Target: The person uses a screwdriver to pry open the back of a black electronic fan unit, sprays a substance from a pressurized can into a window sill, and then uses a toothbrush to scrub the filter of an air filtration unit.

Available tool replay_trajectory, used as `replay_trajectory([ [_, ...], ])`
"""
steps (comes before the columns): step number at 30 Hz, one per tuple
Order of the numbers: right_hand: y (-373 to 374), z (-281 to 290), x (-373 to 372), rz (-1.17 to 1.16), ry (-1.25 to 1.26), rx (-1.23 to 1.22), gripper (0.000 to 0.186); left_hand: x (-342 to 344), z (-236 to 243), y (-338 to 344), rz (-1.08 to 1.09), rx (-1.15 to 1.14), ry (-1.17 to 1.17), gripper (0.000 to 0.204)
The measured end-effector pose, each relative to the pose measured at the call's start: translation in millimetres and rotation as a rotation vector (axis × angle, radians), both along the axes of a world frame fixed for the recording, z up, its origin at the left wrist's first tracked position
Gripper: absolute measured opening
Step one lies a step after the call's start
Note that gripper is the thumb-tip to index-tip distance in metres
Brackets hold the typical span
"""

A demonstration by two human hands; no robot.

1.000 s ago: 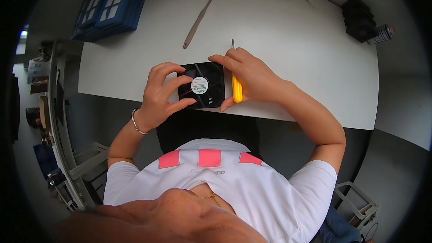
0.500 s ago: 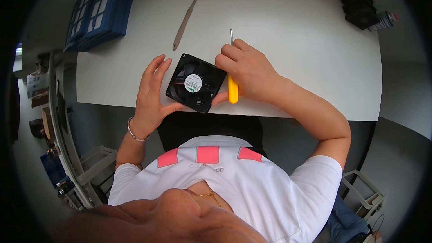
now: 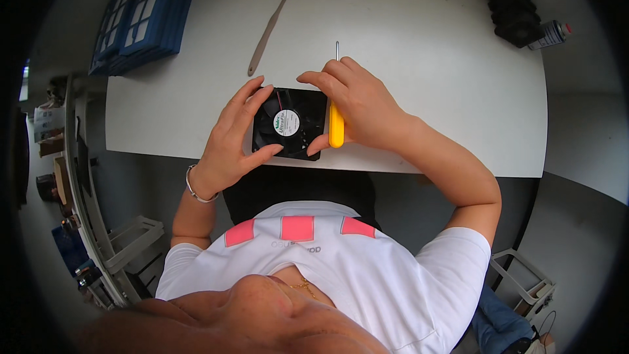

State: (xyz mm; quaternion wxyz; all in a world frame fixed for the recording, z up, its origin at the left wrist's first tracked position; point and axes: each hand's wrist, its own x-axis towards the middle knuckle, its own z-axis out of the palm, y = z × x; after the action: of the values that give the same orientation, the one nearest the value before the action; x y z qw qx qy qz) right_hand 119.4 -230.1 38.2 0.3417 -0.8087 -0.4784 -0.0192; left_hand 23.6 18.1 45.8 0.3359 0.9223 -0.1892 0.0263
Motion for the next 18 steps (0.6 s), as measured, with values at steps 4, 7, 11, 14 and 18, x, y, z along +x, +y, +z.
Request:
replay_trajectory([
  [4, -1, -7, -2, -0.022, 0.039, -0.068, 0.087, 3, 4, 0, 0.014, 0.105, -0.162, 0.069],
  [7, -2, -5, -1, -0.040, 0.065, -0.107, 0.084, -4, 3, -10, 0.047, 0.119, -0.237, 0.050],
  [11, -1, -8, -2, -0.041, 0.067, -0.062, 0.084, -5, -9, -22, 0.130, 0.046, -0.289, 0.039],
  [14, -3, -8, 0, -0.030, 0.095, -0.055, 0.084, -4, -11, -25, 0.138, 0.031, -0.283, 0.038],
  [18, -5, -8, 4, 0.010, 0.119, -0.059, 0.082, 0, -7, -28, 0.139, -0.021, -0.249, 0.034],
])
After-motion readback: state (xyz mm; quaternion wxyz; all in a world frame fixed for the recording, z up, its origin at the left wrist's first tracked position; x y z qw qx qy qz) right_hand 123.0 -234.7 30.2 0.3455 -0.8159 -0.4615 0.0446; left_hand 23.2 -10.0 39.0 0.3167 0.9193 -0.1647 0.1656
